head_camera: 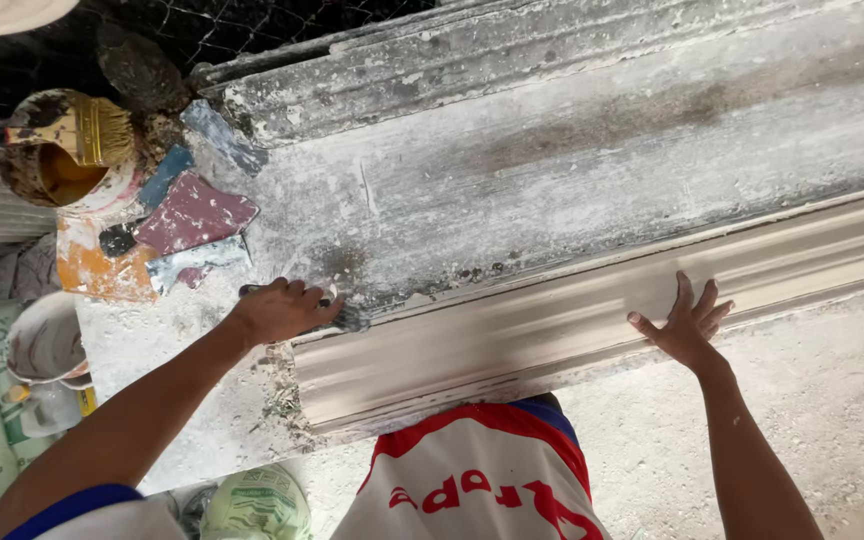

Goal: The person scrapes and cleans a long decorative molding piece using a small metal scraper. They repeatedly remove dried residue from the surface and edges, then wipe the piece with their hand to clear dust.

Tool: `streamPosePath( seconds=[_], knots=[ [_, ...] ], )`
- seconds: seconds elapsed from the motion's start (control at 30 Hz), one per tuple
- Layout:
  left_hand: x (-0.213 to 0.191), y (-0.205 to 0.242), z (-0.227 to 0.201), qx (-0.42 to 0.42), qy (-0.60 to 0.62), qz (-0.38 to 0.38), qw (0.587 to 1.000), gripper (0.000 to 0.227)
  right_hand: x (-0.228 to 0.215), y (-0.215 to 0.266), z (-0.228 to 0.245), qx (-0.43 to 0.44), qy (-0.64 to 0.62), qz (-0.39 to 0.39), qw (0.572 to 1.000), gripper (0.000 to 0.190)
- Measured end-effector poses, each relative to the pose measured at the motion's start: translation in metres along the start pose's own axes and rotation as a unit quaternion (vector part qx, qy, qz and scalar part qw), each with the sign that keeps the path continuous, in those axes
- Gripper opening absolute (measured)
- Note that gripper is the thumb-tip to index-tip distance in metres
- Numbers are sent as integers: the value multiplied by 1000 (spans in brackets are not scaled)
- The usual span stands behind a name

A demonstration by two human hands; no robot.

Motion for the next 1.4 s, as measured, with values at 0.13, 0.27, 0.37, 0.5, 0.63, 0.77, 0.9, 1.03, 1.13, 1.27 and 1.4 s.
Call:
streamPosePath(
  seconds=[0.13,0.27,0.37,0.5,0.63,0.77,0.9,1.03,1.13,1.27,1.4],
  knots=[
    [-20,-87,-33,-125,310,104,937,43,1,4,-1,-15,18,-16,1000,143],
    [-30,-150,-47,-35,17,-123,992,48,-4,2,5,-2,15,-14,1000,143],
    [-5,-105,-40,-10,48,-114,992,47,1,6,3,-7,20,-23,1000,143],
    [0,-45,-10,-8,49,-133,990,47,-3,3,6,-1,5,-15,1000,144],
    [-30,-126,-32,-220,459,123,852,73,1,7,4,-6,0,-14,1000,144],
    [-87,-235,-59,-3,113,-197,974,38,-1,6,11,-33,70,-38,996,140],
    [-89,-223,-57,3,114,-74,991,37,-6,13,13,-15,8,-25,1000,142],
    [-78,-192,-44,21,99,-92,991,43,-11,17,21,-12,0,-20,1000,140],
    [-94,-246,-56,27,119,-81,989,41,-15,19,26,-12,-7,-14,1000,140],
    [-147,-364,-82,29,112,-108,987,40,-17,22,28,-8,-11,-13,1000,140],
    [-166,-377,-81,34,117,-109,987,34,-12,20,22,-20,-26,-6,999,140]
  ],
)
Point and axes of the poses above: each hand's wrist, its own y-axis away from the middle knuckle, its own x-axis out of the palm, z = x × y, the point moved 1 cm from there along -y, towards the middle knuckle
